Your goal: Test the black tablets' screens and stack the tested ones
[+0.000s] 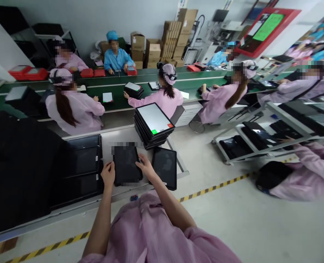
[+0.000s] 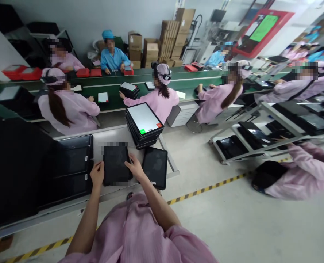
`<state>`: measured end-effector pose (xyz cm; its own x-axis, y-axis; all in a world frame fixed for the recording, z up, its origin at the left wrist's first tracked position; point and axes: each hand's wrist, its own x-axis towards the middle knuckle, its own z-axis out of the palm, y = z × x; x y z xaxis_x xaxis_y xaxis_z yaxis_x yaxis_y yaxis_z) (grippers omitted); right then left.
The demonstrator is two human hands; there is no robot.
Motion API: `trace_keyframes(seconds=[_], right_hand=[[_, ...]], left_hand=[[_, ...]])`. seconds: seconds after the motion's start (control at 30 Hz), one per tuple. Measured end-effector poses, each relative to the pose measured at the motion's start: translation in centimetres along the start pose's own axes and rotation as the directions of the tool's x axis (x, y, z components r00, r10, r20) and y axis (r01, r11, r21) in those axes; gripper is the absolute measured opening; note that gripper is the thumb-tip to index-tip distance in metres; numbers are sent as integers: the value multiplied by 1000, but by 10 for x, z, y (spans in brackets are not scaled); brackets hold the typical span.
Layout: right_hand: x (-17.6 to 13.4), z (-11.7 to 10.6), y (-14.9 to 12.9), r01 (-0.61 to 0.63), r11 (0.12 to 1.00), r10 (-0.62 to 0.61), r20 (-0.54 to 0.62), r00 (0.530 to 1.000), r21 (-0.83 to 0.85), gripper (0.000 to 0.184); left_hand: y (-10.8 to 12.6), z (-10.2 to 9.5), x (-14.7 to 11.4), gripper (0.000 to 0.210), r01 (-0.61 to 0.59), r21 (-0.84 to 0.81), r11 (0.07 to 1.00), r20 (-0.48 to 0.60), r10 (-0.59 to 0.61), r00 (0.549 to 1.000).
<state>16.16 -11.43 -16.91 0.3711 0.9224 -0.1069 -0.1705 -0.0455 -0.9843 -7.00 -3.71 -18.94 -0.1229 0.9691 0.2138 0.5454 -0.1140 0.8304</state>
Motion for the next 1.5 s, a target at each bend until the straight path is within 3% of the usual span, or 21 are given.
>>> trace_keyframes(seconds=[0.17,0.23,0.33,0.47,0.57,0.67,0.83,0.93,1.0,1.07,1.13,1.2,1.27,1.4,1.5], right_hand=[[-37,23,-7,68,983,-58,-64,996,172,83],[-44,37,-5,-16,981,37,-105,994,192,89],[-55,34,-5,-144,966,169,-102,980,216,77],[-91,-20,-8,-126,970,174,-229,958,209,64],[-126,-74,-6,-144,959,233,-393,889,242,64],[-138,-115,-2,-90,970,194,-495,847,226,63],[-113,-152,-2,-35,996,76,-567,820,83,64],[-105,-159,-8,-55,963,-117,-591,798,-264,66],[-110,-154,-12,-7,851,-334,-550,765,-526,64],[-114,-137,-16,94,751,-471,-430,770,-653,57],[-109,-110,-18,222,729,-469,-236,851,-647,46],[-87,-74,-18,327,756,-387,16,922,-567,41],[-50,-36,-16,367,776,-329,168,929,-512,51],[30,20,-7,220,828,-216,69,974,-516,64],[60,34,4,197,821,-209,38,977,-535,69]], left_hand=[[-1,-3,2,41,-24,-2,1000,42,24,999],[-2,-3,2,41,-23,-1,1000,63,23,998],[-2,-2,2,41,-22,-6,1000,93,23,995],[-2,0,-2,40,-70,-16,997,26,70,997],[0,4,-4,36,-74,25,997,-29,74,997],[5,9,-6,34,-90,69,994,8,90,996],[4,14,-4,32,-97,107,989,62,91,994],[0,14,-4,34,-104,110,988,76,97,992],[-2,15,-5,35,-110,110,988,73,103,992],[-4,16,-5,36,-112,117,987,69,105,992],[-4,17,-6,37,-115,131,985,64,108,992],[-3,18,-7,37,-121,135,983,57,115,992],[-1,19,-7,34,-125,118,985,41,121,992],[2,19,-9,29,-114,81,990,-2,114,993],[2,18,-10,29,-106,90,990,3,106,994]])
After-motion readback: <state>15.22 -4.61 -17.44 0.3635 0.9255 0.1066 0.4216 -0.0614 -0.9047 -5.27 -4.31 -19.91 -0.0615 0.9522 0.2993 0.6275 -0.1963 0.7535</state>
